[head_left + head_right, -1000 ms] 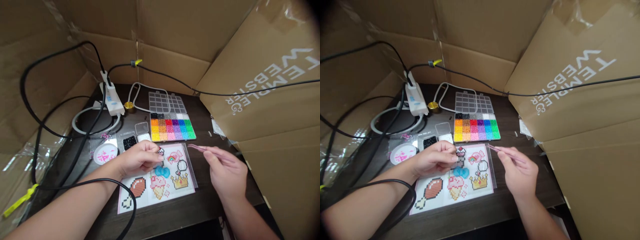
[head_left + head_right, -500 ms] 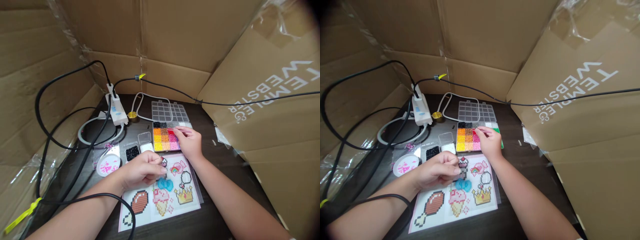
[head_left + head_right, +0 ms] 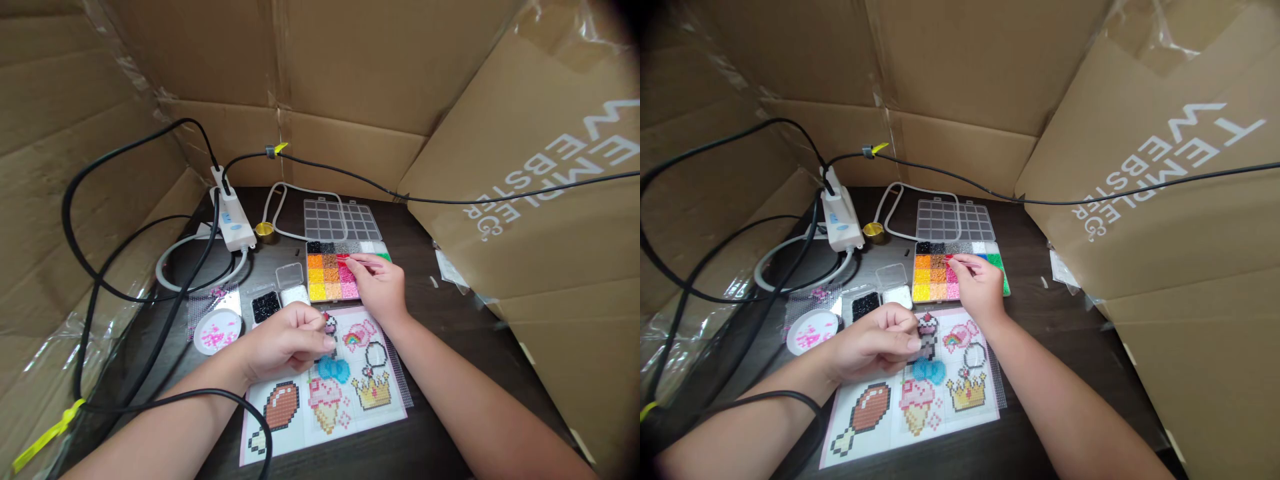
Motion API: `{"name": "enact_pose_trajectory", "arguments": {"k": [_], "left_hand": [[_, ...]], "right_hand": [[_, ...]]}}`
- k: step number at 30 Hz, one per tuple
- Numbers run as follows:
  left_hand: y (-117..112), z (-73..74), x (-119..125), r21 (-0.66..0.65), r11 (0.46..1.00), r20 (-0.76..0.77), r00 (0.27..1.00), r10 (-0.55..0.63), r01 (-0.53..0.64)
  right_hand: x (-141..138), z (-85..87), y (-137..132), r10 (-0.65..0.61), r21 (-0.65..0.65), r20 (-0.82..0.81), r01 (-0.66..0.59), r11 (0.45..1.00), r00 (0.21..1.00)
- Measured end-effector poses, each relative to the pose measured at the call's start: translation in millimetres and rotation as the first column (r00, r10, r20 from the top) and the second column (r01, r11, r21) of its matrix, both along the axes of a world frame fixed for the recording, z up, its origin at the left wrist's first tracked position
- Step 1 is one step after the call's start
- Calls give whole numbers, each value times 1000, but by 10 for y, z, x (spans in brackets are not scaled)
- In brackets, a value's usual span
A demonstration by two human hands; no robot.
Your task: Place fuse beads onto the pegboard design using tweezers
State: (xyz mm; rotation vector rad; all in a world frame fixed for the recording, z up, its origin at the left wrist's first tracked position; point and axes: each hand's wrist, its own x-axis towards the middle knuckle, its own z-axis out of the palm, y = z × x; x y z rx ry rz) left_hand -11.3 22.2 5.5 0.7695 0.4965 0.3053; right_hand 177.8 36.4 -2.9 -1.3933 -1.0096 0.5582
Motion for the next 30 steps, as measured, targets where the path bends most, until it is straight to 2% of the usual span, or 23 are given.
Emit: {"name": "enact_pose_trajectory", "arguments": {"k": [30], "left_hand": [[2,-4,-1,13,1000,10,1000,-11,11]], "right_hand": [[59,-21,-6,62,-42,23,-61,997,998]]}}
